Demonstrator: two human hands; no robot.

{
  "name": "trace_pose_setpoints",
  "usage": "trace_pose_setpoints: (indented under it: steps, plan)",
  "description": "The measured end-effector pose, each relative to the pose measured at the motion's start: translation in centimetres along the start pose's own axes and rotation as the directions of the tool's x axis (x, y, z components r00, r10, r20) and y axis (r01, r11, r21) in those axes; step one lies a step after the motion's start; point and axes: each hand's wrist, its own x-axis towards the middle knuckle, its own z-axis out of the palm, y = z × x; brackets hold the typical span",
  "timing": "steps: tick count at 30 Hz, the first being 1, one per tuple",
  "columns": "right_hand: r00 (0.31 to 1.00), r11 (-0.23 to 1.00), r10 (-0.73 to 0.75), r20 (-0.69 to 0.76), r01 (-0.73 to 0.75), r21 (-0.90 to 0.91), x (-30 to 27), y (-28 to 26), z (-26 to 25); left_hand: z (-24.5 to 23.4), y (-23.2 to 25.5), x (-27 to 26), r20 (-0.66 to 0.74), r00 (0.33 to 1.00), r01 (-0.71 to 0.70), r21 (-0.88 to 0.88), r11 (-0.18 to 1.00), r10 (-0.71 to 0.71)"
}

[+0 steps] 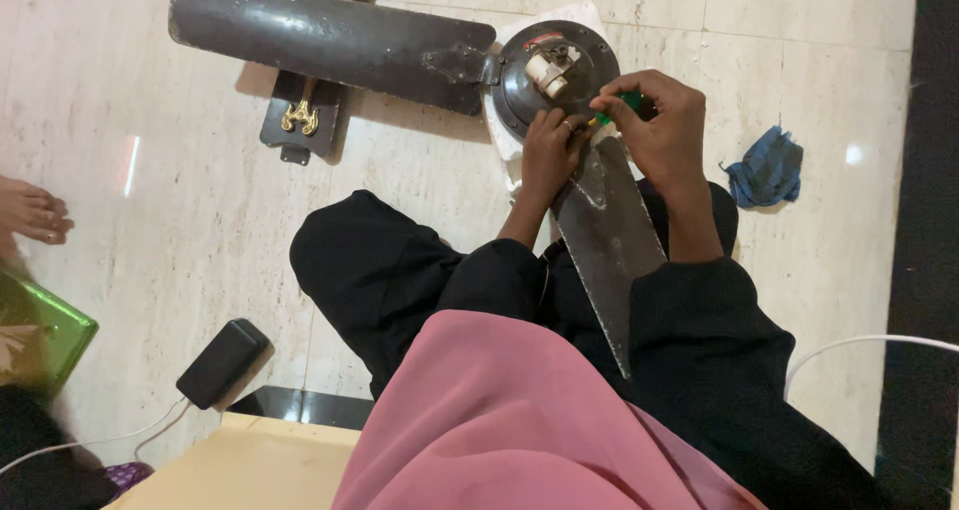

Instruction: The person sits on the floor and uses a screwdriver to remove screws from a ceiling fan blade, detaching it from the motor housing. They then reattach the blade and tighten the screws.

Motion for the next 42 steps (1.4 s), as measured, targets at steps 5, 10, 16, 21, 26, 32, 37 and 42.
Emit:
trace_pose_setpoints:
  steps: [5,10,16,21,26,32,37,42]
  plan:
    - [0.992,0.976,0.035,0.119,-0.06,0.208,0.0,0.2,-1.3,-0.1,0.1,0.0,0.007,1.0,0.006,0.022,1.0,-0.007]
    - [0.989,0.94,0.145,0.032,-0.148,0.306,0.1,0.8,-1.6,-0.3,0.3,-0.1,0.007,1.0,-0.012,0.014,1.0,0.012]
    - [0.983,0.982,0.178,-0.045,-0.175,0.065,0.5,1.5,-2.0,-0.3,0.4,-0.1,0.011,0.998,-0.054,0.033,0.998,0.054]
    - [0.996,1.0,0.008,-0.094,-0.007,0.02,0.5,1.3,-1.1,-0.3,0.3,-0.2,-0.004,0.997,-0.073,0.043,0.996,0.073]
    - [0.993,0.995,-0.071,0.09,0.064,0.078,0.1,1.0,-1.4,0.1,0.2,-0.3,0.0,0.999,-0.037,0.055,0.998,0.038]
    - [0.997,0.984,0.074,0.004,-0.074,0.165,-0.2,1.6,-1.0,0.1,-0.2,-0.3,0.022,0.999,-0.042,0.063,0.997,0.04]
    - [0.991,0.95,-0.049,0.126,0.007,0.313,-0.8,1.8,-2.2,0.2,0.1,-0.4,0.007,1.0,-0.02,0.033,0.999,0.02]
    - [0.991,0.99,-0.041,0.13,0.023,0.141,-0.7,0.8,-2.8,-0.1,0.1,-0.1,0.023,1.0,-0.018,0.022,1.0,0.018]
